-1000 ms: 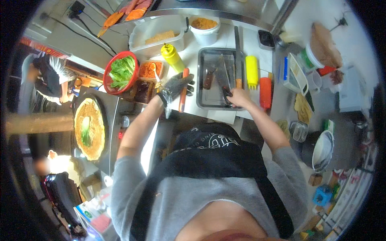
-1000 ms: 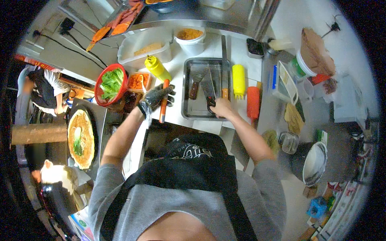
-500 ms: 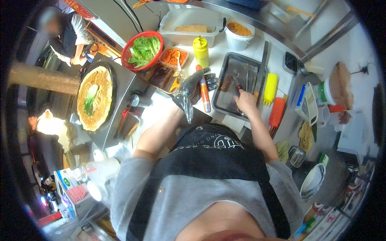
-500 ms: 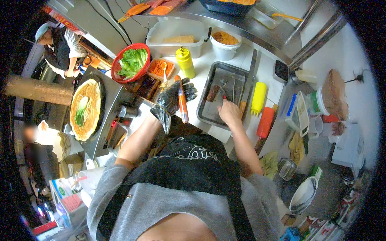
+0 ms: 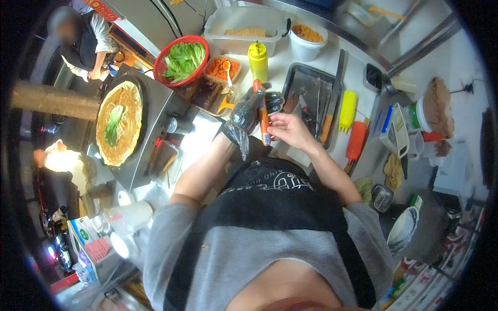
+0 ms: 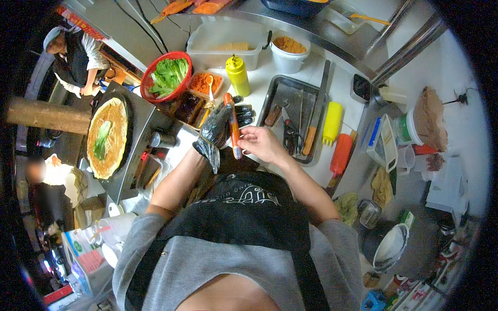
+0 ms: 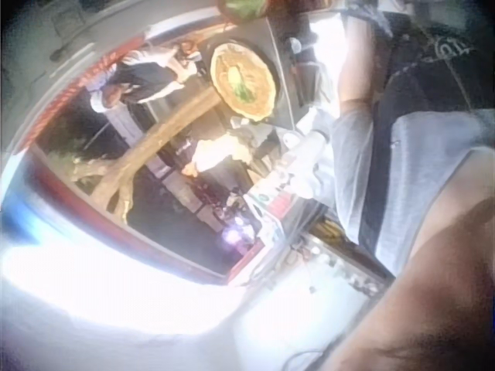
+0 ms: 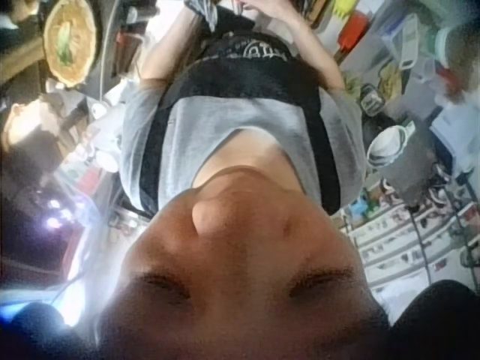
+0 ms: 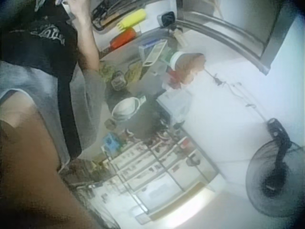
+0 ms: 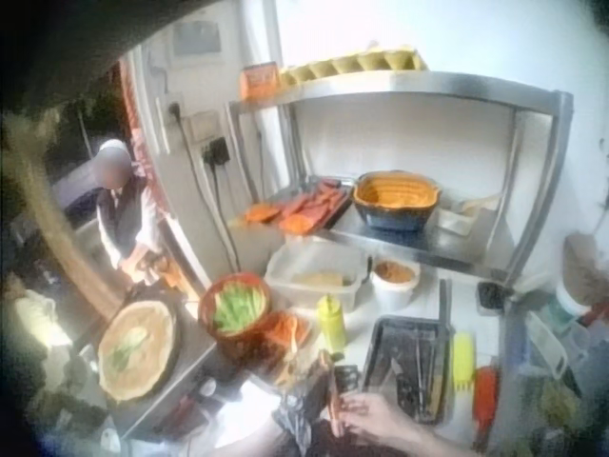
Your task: The person assembles a crepe on a flat griddle by spreading sauce, adding shredded toppings, lettuce, and a fried patty. They use tongs and scissors to place and cut ingredients, then fold the crepe and apply condiments before serving.
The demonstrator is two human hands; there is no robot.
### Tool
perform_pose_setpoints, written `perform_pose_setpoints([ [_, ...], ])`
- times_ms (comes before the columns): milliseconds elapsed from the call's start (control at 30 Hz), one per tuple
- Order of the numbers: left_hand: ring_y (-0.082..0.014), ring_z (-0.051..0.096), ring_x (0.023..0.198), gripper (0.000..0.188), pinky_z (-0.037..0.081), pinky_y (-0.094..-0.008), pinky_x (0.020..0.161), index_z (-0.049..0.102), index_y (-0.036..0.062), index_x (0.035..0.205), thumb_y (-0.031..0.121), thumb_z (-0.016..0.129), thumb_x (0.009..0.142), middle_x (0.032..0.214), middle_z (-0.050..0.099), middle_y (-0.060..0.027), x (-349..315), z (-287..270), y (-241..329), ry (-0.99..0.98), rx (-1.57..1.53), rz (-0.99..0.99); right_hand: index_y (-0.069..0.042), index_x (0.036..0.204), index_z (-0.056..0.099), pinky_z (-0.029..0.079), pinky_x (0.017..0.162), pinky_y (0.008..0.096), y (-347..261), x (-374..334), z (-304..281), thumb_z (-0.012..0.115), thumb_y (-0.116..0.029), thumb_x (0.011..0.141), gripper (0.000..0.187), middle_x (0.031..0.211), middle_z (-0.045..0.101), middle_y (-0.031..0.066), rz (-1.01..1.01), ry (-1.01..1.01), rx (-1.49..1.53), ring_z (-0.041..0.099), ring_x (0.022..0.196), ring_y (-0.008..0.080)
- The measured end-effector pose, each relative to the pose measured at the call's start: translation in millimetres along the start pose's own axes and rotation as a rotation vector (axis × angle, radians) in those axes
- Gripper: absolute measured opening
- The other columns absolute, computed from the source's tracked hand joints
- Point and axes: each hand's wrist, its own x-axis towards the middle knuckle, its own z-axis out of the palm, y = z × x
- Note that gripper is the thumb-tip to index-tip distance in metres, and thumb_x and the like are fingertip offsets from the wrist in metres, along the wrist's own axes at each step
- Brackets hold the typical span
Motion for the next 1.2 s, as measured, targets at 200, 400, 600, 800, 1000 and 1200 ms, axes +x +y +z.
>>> perform_pose_setpoints([
  [200, -0.0248, 0.061, 0.096, 0.046, 0.051, -0.0358, 0.086, 0.041, -0.0001, 0.127, 0.023, 0.057, 0.09, 0.109, 0.06, -0.0175, 4.1, -5.3, -8.1, 0.125, 0.283, 0.023, 0.001, 0.102, 0.061, 0.054, 0.066, 0.0273, 2.2, -2.2, 9.2, 0.062, -0.008, 0.081, 0.023, 0.086, 0.067, 0.0088, -0.05, 0.12, -0.129, 0.065, 0.075, 0.0146],
  [400, -0.0188, 0.06, 0.096, 0.062, 0.051, -0.0305, 0.082, 0.039, 0.0001, 0.128, 0.011, 0.071, 0.077, 0.105, 0.061, -0.0122, -6.3, -3.6, 2.0, 0.102, 0.72, 0.038, -0.002, 0.089, 0.064, 0.053, 0.066, 0.0309, -8.7, -5.9, 9.1, 0.065, -0.019, 0.072, 0.024, 0.074, 0.068, 0.0118, -0.074, 0.364, -0.69, 0.068, 0.069, 0.0214],
  [600, -0.0168, 0.059, 0.09, 0.073, 0.051, -0.0298, 0.08, 0.038, 0.0005, 0.129, 0.007, 0.077, 0.068, 0.102, 0.06, -0.0092, -6.4, -11.7, -6.7, 0.125, 0.829, 0.019, -0.003, 0.088, 0.064, 0.052, 0.065, 0.0355, -0.9, -4.2, 9.7, 0.065, -0.021, 0.072, 0.024, 0.073, 0.067, 0.014, -0.082, 0.377, -0.786, 0.067, 0.066, 0.0258],
  [800, -0.0168, 0.059, 0.087, 0.069, 0.051, -0.0298, 0.079, 0.039, -0.0002, 0.13, 0.003, 0.073, 0.07, 0.1, 0.06, -0.0078, 0.6, -19.9, -20.4, 0.205, 0.917, 0.079, -0.002, 0.09, 0.065, 0.053, 0.065, 0.0356, 2.2, -1.6, 8.6, 0.064, -0.02, 0.074, 0.025, 0.073, 0.067, 0.0149, -0.056, 0.355, -0.709, 0.067, 0.067, 0.0264],
  [1000, -0.0189, 0.061, 0.089, 0.05, 0.051, -0.0316, 0.079, 0.051, -0.0014, 0.121, 0.008, 0.069, 0.075, 0.102, 0.062, -0.0082, -3.9, -13.9, -7.9, 0.212, 0.418, -0.097, 0.003, 0.101, 0.062, 0.052, 0.069, 0.0281, 12.8, 3.3, -9.9, 0.056, -0.012, 0.081, 0.025, 0.087, 0.067, 0.0109, 0.044, 0.207, -0.098, 0.066, 0.077, 0.0173],
  [1200, -0.0207, 0.063, 0.087, 0.038, 0.054, -0.0319, 0.077, 0.055, 0.0035, 0.117, 0.013, 0.067, 0.082, 0.102, 0.063, -0.009, -14.2, -7.9, 1.6, 0.16, -0.085, -0.249, 0.006, 0.114, 0.054, 0.053, 0.08, 0.0309, 9.6, 1.6, -27.8, 0.047, -0.01, 0.084, 0.034, 0.101, 0.063, 0.0124, 0.157, 0.011, 0.395, 0.065, 0.087, 0.0184],
])
